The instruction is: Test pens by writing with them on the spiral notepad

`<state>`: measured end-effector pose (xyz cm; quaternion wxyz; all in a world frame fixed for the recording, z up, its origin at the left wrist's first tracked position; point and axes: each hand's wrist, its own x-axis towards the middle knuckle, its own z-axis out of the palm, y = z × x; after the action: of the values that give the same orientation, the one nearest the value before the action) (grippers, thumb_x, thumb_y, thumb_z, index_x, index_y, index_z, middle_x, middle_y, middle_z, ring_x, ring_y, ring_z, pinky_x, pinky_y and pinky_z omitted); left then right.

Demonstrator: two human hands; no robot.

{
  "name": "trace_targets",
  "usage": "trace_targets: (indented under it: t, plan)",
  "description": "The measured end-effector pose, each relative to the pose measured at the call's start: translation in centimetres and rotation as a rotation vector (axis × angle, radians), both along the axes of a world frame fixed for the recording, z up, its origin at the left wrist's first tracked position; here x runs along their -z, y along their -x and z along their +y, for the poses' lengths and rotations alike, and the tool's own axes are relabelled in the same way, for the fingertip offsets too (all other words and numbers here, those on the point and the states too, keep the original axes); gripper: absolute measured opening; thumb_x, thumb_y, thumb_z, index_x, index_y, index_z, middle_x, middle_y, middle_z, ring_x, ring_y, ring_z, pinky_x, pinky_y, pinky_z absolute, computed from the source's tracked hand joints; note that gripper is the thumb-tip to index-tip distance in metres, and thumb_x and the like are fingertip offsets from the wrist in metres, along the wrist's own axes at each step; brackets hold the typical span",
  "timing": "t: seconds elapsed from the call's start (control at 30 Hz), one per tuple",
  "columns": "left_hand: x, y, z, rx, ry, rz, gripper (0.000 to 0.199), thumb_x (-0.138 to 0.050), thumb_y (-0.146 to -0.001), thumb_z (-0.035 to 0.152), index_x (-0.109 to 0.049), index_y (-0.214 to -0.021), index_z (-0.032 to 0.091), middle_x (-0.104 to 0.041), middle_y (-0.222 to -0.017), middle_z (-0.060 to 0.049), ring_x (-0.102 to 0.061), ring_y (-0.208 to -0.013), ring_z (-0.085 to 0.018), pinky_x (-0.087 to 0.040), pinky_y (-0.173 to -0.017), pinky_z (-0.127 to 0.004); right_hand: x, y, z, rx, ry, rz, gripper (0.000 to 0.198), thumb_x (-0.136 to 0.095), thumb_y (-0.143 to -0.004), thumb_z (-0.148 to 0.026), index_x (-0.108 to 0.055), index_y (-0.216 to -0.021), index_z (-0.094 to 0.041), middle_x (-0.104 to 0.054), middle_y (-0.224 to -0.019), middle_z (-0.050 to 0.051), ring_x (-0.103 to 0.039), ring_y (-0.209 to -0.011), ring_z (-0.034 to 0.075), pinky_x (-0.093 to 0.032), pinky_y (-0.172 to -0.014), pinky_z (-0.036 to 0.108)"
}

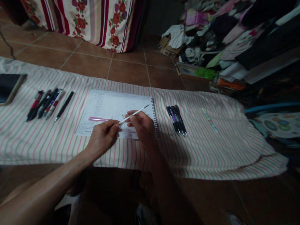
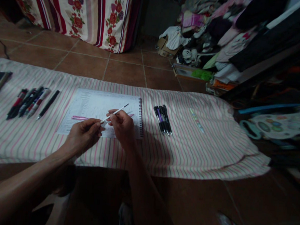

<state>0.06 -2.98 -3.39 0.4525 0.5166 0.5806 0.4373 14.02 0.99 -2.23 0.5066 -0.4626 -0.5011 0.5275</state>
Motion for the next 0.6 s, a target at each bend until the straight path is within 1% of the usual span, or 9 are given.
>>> trace_targets:
  t: [0.17,0.27,0.37,0.47,0.6]
  plan:
    - [0.24,-0.12,0.01,0.002,0.033,-0.105,0.022,-0.056,-0.079,0.037,-0.065,-0.085,0.017,-0.066,-0.065,-0.002,-0.058,-0.054,-0.011,-0.043,-0.050,-0.022,-0.14,-0.03,-0.05,0.000,-0.012,-0.001,0.020,-0.060,-0.073,-0.035,-0.062,-0.084,-0.019,-0.069,-0.080,0.003,-0.062,-0.065,0.012,-0.052,-0.059,0.026]
    - [0.39,-0.25,0.05,-0.020,0.029,-0.170,0.023,-0.059,-0.075,0.036,-0.066,-0.084,0.016,-0.067,-0.065,-0.003,-0.058,-0.054,-0.012,-0.044,-0.050,-0.023,-0.41,-0.07,-0.10,-0.008,-0.003,-0.001,0.020,-0.059,-0.073,-0.036,-0.061,-0.083,-0.019,-0.069,-0.080,0.003,-0.062,-0.065,0.012,-0.052,-0.059,0.026]
    - [0.35,-0.28,0.09,-0.030,0.017,-0.190,0.023,-0.062,-0.073,0.035,-0.067,-0.085,0.016,-0.068,-0.067,-0.004,-0.059,-0.056,-0.012,-0.046,-0.054,-0.025,-0.57,-0.14,-0.14,-0.023,0.002,0.007,0.020,-0.060,-0.073,-0.036,-0.061,-0.083,-0.019,-0.069,-0.080,0.003,-0.062,-0.066,0.012,-0.052,-0.060,0.026]
    - [0.33,-0.22,0.10,-0.019,0.025,-0.196,0.022,-0.063,-0.074,0.034,-0.067,-0.086,0.016,-0.067,-0.068,-0.003,-0.058,-0.056,-0.011,-0.046,-0.056,-0.024,-0.55,-0.19,-0.15,-0.023,-0.013,0.017,0.021,-0.060,-0.073,-0.037,-0.061,-0.084,-0.019,-0.069,-0.080,0.003,-0.062,-0.065,0.012,-0.052,-0.059,0.026]
    - [0.67,-0.23,0.05,-0.018,0.033,-0.257,0.021,-0.062,-0.075,0.034,-0.066,-0.086,0.017,-0.066,-0.067,-0.002,-0.056,-0.054,-0.009,-0.043,-0.051,-0.021,-0.52,-0.27,-0.15,-0.028,-0.019,0.015,0.021,-0.061,-0.073,-0.037,-0.061,-0.084,-0.019,-0.069,-0.080,0.003,-0.063,-0.067,0.012,-0.052,-0.059,0.026]
